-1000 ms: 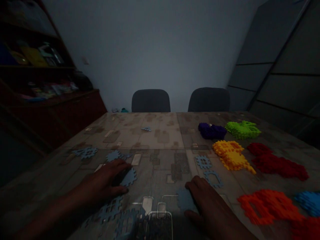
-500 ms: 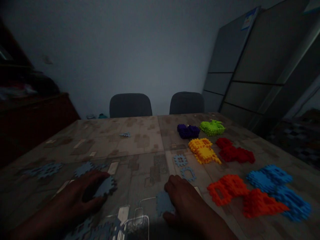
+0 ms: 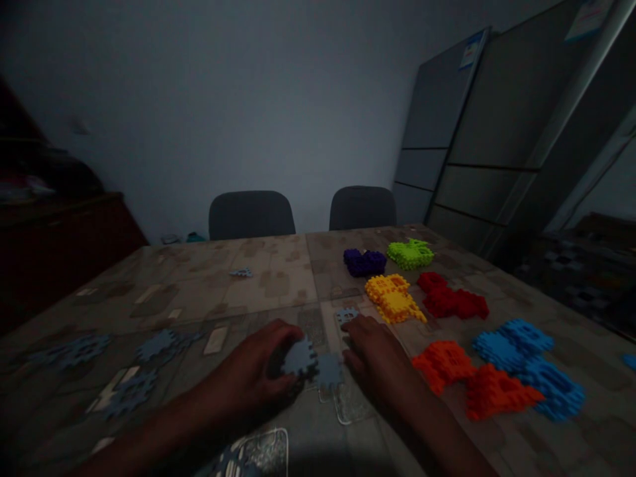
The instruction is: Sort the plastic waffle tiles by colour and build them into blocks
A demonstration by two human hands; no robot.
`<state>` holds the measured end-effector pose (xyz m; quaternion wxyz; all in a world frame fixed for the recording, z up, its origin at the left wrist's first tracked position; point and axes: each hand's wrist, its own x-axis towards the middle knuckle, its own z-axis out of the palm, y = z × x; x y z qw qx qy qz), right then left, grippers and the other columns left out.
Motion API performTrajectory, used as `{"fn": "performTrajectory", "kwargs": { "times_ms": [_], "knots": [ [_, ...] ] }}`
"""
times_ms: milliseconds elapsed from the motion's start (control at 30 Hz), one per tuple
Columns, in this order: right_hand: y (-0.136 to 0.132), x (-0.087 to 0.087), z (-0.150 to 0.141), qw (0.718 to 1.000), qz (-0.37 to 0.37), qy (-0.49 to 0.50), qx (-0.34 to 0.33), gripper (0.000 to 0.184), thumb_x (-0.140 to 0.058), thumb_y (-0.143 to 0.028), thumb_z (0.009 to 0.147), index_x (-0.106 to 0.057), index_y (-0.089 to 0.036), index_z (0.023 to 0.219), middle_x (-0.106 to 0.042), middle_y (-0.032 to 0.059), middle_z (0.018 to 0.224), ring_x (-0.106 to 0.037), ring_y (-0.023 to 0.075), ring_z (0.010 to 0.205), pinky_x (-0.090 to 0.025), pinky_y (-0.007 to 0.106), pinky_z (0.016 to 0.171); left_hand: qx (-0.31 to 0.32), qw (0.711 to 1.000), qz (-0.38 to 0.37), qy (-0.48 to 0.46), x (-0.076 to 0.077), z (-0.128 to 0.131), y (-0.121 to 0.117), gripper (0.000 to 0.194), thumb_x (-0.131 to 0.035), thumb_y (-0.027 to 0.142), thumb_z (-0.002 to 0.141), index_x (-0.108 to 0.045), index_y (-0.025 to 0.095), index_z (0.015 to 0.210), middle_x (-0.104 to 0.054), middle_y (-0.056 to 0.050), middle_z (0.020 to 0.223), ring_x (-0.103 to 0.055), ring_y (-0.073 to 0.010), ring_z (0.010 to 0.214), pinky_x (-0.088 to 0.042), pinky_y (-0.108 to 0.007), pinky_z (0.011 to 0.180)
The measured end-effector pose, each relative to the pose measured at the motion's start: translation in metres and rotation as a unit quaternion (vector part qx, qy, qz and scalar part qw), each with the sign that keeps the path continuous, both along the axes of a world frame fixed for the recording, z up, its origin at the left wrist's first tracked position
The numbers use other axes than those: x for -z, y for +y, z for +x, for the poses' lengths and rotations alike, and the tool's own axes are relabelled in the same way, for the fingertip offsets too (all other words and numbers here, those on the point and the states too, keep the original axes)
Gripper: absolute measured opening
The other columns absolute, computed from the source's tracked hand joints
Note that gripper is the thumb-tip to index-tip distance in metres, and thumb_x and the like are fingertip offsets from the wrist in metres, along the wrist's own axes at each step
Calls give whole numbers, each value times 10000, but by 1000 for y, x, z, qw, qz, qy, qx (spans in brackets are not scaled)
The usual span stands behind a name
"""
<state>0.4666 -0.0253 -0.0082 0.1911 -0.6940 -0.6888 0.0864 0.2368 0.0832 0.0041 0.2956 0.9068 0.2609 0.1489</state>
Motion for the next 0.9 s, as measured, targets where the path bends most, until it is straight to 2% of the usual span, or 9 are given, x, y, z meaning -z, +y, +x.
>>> {"fn": "performTrajectory", "kwargs": {
  "times_ms": [133,233,300,433,567,733,900],
  "knots": [
    [1,-2,11,998,26,-13,50,306,-513,-164,899,-658,-136,1167,-674,164,1153,-620,290,1072,-478,439,944,34,998,20,42,14,35,-13,491,-710,164,739,-537,230,1194,-573,-54,1136,-557,-240,1036,-479,-347,904],
    [2,-3,14,997,15,-14,76,308,-494,-170,910,-667,-144,1164,-686,154,1166,-634,277,1075,-478,419,942,40,996,37,75,23,46,-19,651,-761,183,733,-483,198,1322,-551,-110,1232,-526,-294,1127,-453,-430,1005],
    [2,-3,16,995,11,-14,94,306,-497,-169,906,-675,-156,1154,-697,141,1158,-640,268,1073,-476,404,935,37,994,50,94,27,49,-20,692,-770,181,728,-468,183,1350,-537,-133,1266,-509,-314,1157,-437,-464,1036],
    [3,-6,21,993,7,-20,117,291,-508,-172,892,-688,-156,1121,-716,135,1101,-651,264,1037,-476,388,904,27,991,71,114,30,51,-14,576,-751,181,717,-540,191,1253,-569,-121,1190,-536,-306,1108,-467,-436,997],
    [2,-10,21,990,-1,-18,138,289,-477,-197,900,-696,-167,1086,-725,123,1062,-668,255,975,-489,369,840,-12,990,89,109,30,60,3,486,-730,204,741,-565,171,1197,-577,-125,1143,-559,-306,1073,-494,-417,948],
    [1,-13,17,991,4,-4,136,276,-494,-246,916,-693,-161,1087,-728,125,1061,-670,260,975,-490,372,842,-44,989,103,96,27,76,22,504,-754,179,771,-536,118,1221,-581,-134,1170,-553,-295,1117,-487,-411,979],
    [-4,-19,19,988,-2,-6,156,304,-460,-229,939,-689,-138,1118,-714,169,1129,-669,282,1003,-492,390,836,-42,989,119,84,22,85,13,411,-685,182,896,-517,176,1270,-552,-96,1235,-544,-278,1146,-484,-457,991]
  ]
}}
